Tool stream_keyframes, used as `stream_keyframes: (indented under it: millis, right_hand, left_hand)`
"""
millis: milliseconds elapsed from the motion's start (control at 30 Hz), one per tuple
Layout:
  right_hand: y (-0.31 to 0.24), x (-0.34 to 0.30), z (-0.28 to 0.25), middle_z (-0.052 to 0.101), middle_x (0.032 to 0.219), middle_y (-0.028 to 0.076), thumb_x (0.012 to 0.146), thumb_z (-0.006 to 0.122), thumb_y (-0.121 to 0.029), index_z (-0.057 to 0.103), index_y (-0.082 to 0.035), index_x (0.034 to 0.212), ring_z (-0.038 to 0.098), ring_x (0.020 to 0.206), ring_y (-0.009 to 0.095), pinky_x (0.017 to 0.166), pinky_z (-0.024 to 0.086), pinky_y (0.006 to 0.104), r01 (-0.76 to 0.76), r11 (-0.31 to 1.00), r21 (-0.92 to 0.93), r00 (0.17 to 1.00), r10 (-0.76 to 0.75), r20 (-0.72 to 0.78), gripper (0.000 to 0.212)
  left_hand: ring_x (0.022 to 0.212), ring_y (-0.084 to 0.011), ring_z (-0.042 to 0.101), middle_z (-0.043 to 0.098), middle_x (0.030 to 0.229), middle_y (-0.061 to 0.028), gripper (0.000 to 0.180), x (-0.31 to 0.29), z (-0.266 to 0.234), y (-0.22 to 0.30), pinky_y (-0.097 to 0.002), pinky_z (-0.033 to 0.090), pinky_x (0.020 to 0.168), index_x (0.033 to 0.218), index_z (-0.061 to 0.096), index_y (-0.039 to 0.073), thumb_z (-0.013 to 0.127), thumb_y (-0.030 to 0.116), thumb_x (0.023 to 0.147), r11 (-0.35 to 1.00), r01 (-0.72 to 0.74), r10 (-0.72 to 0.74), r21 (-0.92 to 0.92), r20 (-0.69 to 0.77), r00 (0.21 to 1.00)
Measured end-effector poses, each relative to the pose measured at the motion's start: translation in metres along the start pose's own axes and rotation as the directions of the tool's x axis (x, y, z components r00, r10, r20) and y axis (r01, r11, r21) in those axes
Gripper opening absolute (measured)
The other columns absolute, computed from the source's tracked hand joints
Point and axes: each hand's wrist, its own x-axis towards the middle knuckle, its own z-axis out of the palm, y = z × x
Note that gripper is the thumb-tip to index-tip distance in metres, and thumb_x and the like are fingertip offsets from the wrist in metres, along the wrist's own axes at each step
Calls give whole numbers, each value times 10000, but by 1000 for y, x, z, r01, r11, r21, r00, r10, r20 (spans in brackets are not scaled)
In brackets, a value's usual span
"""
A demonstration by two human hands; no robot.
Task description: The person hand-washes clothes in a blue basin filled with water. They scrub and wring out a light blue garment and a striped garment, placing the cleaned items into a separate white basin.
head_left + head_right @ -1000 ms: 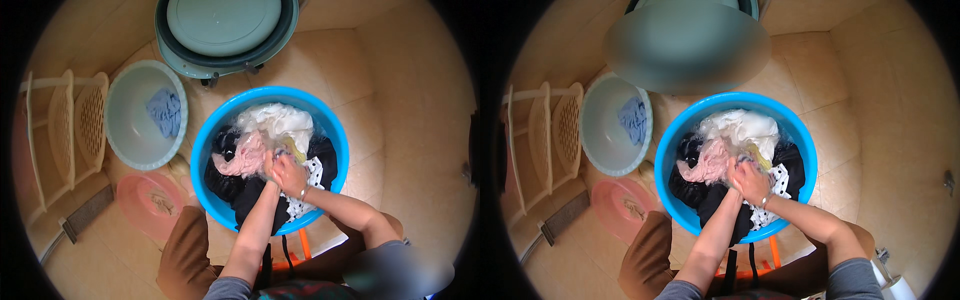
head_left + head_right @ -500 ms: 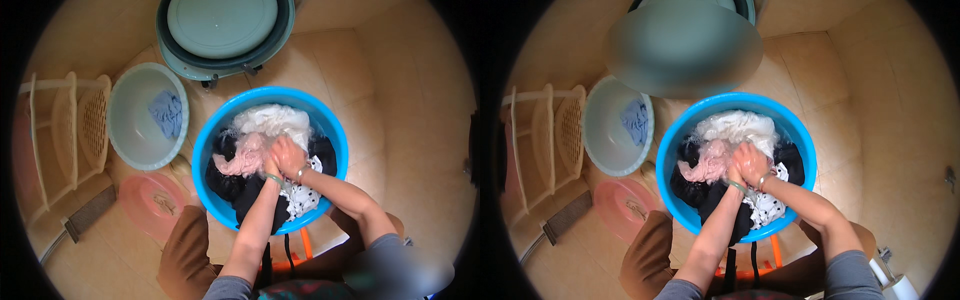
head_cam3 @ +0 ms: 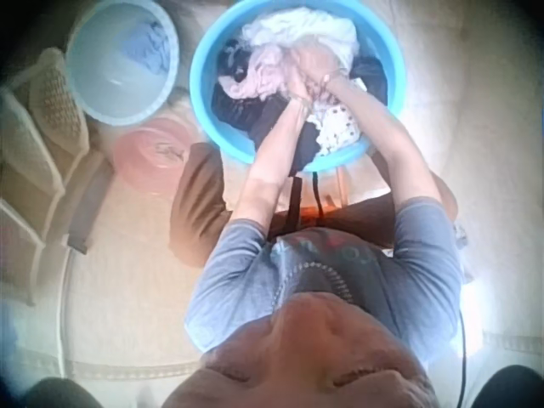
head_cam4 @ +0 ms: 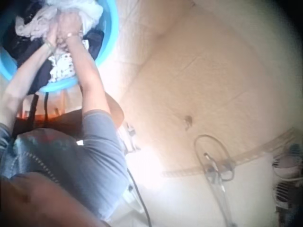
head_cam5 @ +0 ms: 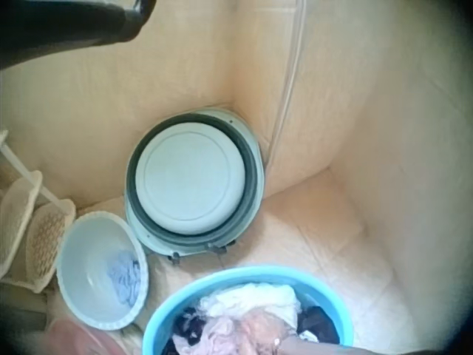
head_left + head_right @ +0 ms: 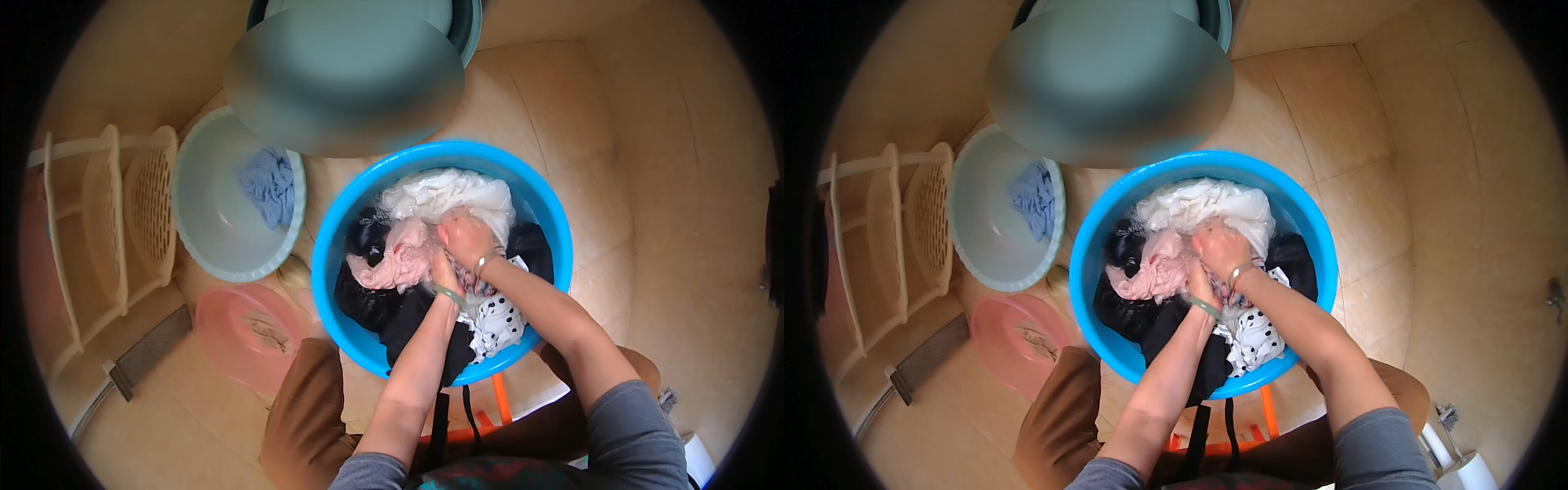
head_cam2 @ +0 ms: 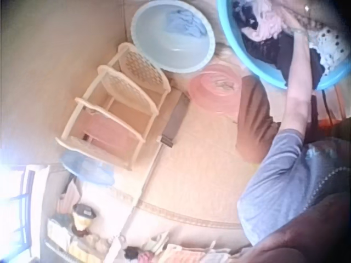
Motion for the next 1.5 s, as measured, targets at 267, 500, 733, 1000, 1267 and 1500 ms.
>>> stream_keyframes:
  millis: [267,500,733,1000,1267,1500]
  right_hand:
    - [4,-2,-5,626,907,109,844,575,-226,657,-106,829,630,810,297,641,511,421,-93,996,10,996,93,7,145]
    - [-28,-79,-70,535,800,79,870,635,-228,625,-105,874,591,683,214,590,469,368,157,776,611,984,-67,-168,124]
    - [-1,-38,-97,542,995,115,827,677,-84,619,-63,1027,557,928,289,761,478,350,122,846,519,877,153,-455,209]
    - [3,-18,3,496,1010,111,782,705,-195,580,-182,1134,541,927,347,789,464,445,-17,931,366,970,104,-220,375]
    - [21,28,48,664,976,208,869,595,-269,626,-56,1102,637,884,374,784,503,453,-333,906,261,923,257,286,317]
    - [-18,-1,-47,638,944,138,894,588,-133,667,-43,1042,629,846,280,728,505,370,-46,588,807,970,219,-104,190]
  left_hand:
    - [1067,-245,589,588,1185,-78,415,22,-13,-8,-414,486,919,1220,533,110,459,415,950,997,58,-52,-48,129,990]
    - [926,-193,628,638,996,-53,327,-17,-28,1,-323,512,815,1076,600,58,635,336,908,997,43,-27,-63,231,973]
    - [1146,-281,491,505,1220,-161,556,-73,16,91,-366,382,976,1297,487,34,729,170,815,121,-774,757,622,447,477]
    - [974,-462,557,596,1018,-287,482,1,3,88,-495,453,818,1243,518,46,666,293,857,-292,-371,525,881,472,709]
    - [1025,-384,610,615,1174,-196,402,97,-18,90,-454,489,870,1218,559,49,559,256,873,-540,-277,460,795,554,694]
    - [1198,-280,509,454,1376,-144,661,3,3,84,-377,429,952,1422,350,58,592,405,915,629,-457,379,629,265,887]
